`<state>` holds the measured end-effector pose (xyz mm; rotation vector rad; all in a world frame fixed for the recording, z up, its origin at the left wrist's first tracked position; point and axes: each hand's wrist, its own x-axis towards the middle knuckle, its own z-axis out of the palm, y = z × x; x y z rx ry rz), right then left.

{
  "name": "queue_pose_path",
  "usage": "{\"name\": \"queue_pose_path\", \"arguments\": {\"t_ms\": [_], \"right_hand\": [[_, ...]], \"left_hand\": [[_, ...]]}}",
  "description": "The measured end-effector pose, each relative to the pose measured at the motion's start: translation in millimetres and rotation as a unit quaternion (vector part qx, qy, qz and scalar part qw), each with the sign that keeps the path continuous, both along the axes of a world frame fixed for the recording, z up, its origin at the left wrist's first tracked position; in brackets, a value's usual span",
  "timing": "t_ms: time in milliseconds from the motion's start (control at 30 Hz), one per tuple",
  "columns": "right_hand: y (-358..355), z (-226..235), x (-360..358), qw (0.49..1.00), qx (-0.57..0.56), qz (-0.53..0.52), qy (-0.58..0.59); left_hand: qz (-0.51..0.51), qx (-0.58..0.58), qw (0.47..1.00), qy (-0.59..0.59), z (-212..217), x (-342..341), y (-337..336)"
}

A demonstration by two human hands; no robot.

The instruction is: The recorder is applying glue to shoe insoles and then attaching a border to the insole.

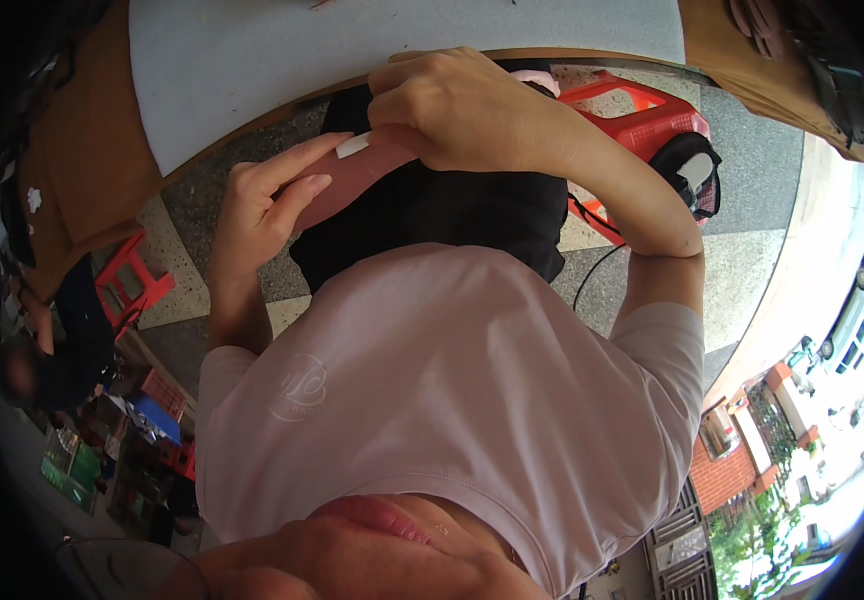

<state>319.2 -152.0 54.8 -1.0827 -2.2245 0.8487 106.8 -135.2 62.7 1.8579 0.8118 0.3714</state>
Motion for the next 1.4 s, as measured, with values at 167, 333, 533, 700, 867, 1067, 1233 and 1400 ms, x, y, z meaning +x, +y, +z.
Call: {"name": "queue_pose_path", "arguments": {"t_ms": [167, 333, 533, 700, 867, 1067, 1233, 1400], "right_hand": [[3, -1, 9, 1.000, 0.003, 0.013, 0.023], [5, -3, 4, 0.998, -0.011, 0.047, 0.031], [3, -4, -10, 0.994, 0.054, 0.086, 0.028], [3, 0, -12, 0.994, 0.058, 0.090, -0.006], [1, -6, -14, 0.995, 0.044, 0.088, -0.013], [1, -7, -17, 0.993, 0.034, 0.106, -0.049], [3, 3, -16, 0.983, -0.028, 0.140, -0.114], [1, 3, -15, 0.982, -0.039, 0.123, -0.136]], "left_hand": [[0.016, 0.018, 1.000, -0.008, 1, -5, -3], [-0.007, -0.015, 1.000, -0.018, 1, -3, 1], [-0.041, -0.013, 0.999, 0.025, 8, 16, 6], [-0.087, 0.051, 0.992, 0.082, 8, 21, 11], [-0.090, 0.028, 0.995, 0.041, -3, 18, 3], [-0.073, 0.015, 0.997, 0.017, -15, 16, -6], [-0.063, -0.014, 0.998, 0.003, -21, 13, -12], [-0.073, -0.061, 0.995, 0.029, -23, 8, -14]]}}
